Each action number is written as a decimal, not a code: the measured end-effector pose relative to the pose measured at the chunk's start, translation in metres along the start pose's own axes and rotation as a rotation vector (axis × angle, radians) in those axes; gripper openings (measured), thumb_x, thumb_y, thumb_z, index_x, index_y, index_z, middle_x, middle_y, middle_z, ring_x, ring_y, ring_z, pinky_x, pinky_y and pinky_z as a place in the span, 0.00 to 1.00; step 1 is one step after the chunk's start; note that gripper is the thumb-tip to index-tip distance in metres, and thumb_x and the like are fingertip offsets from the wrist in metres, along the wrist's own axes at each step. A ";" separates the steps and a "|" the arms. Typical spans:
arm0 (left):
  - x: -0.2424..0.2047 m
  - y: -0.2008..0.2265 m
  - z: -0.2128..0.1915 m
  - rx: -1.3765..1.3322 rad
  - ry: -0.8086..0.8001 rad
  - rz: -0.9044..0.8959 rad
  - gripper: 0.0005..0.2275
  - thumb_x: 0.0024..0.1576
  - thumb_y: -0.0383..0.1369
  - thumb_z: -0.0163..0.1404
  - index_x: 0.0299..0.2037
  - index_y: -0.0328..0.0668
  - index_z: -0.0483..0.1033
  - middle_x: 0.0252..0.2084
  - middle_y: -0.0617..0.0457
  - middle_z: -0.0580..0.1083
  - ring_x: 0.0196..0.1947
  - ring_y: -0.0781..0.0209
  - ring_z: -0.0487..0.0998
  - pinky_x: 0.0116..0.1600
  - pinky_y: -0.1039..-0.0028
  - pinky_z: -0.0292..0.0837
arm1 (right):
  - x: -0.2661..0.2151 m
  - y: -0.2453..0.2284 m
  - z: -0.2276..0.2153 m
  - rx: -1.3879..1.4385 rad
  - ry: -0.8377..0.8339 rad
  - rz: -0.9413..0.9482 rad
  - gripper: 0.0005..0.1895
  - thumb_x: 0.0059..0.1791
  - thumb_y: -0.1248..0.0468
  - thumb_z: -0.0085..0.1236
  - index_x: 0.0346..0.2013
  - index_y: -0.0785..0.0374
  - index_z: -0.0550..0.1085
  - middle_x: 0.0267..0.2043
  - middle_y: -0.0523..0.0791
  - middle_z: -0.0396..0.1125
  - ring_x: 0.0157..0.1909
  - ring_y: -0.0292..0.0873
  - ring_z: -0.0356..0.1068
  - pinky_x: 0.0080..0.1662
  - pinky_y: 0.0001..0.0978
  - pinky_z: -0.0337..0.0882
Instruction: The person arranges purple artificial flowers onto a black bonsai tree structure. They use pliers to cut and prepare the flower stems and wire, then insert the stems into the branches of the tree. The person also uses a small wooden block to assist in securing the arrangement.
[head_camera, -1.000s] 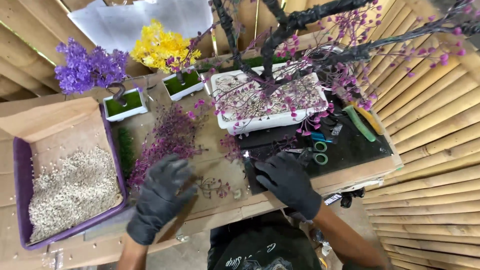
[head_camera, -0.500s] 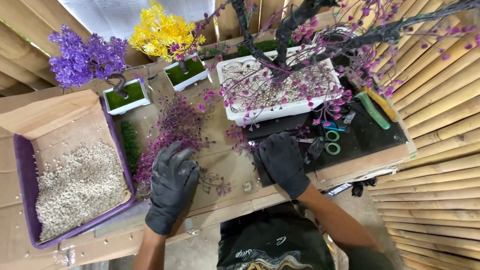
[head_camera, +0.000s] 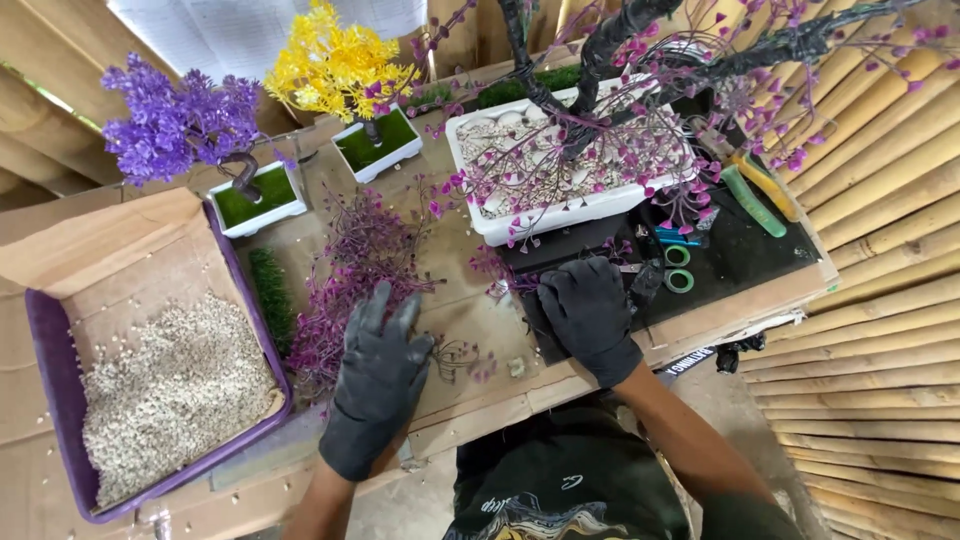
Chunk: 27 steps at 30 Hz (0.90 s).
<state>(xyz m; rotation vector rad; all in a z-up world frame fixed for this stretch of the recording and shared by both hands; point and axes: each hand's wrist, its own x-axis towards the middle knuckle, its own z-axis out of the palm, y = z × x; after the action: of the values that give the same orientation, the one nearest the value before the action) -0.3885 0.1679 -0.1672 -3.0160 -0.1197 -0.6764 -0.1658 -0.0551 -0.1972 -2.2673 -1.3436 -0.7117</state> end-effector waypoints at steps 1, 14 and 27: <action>0.000 0.002 0.004 0.093 0.071 0.037 0.04 0.62 0.38 0.45 0.35 0.57 0.71 0.63 0.52 0.73 0.72 0.37 0.63 0.73 0.45 0.57 | -0.001 0.000 0.001 -0.016 -0.022 -0.002 0.10 0.53 0.56 0.54 0.35 0.58 0.74 0.38 0.46 0.64 0.43 0.52 0.60 0.49 0.50 0.64; 0.005 0.002 -0.012 -0.564 0.266 -0.206 0.05 0.61 0.30 0.51 0.41 0.41 0.81 0.53 0.51 0.76 0.66 0.42 0.70 0.69 0.51 0.68 | -0.005 -0.011 -0.006 0.018 0.010 -0.046 0.11 0.55 0.54 0.51 0.44 0.56 0.75 0.45 0.44 0.67 0.48 0.51 0.65 0.59 0.51 0.61; 0.028 0.054 -0.016 -1.914 0.532 -0.882 0.08 0.62 0.25 0.50 0.48 0.31 0.79 0.44 0.40 0.81 0.44 0.48 0.83 0.56 0.63 0.80 | 0.004 -0.025 -0.057 -0.080 0.186 -0.390 0.09 0.56 0.66 0.56 0.50 0.56 0.78 0.57 0.44 0.72 0.54 0.50 0.73 0.56 0.56 0.67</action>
<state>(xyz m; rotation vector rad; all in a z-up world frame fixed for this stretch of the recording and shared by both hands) -0.3657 0.1153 -0.1424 -3.6215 -1.6971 -3.0992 -0.1990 -0.0742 -0.1475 -1.9536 -1.7079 -1.0925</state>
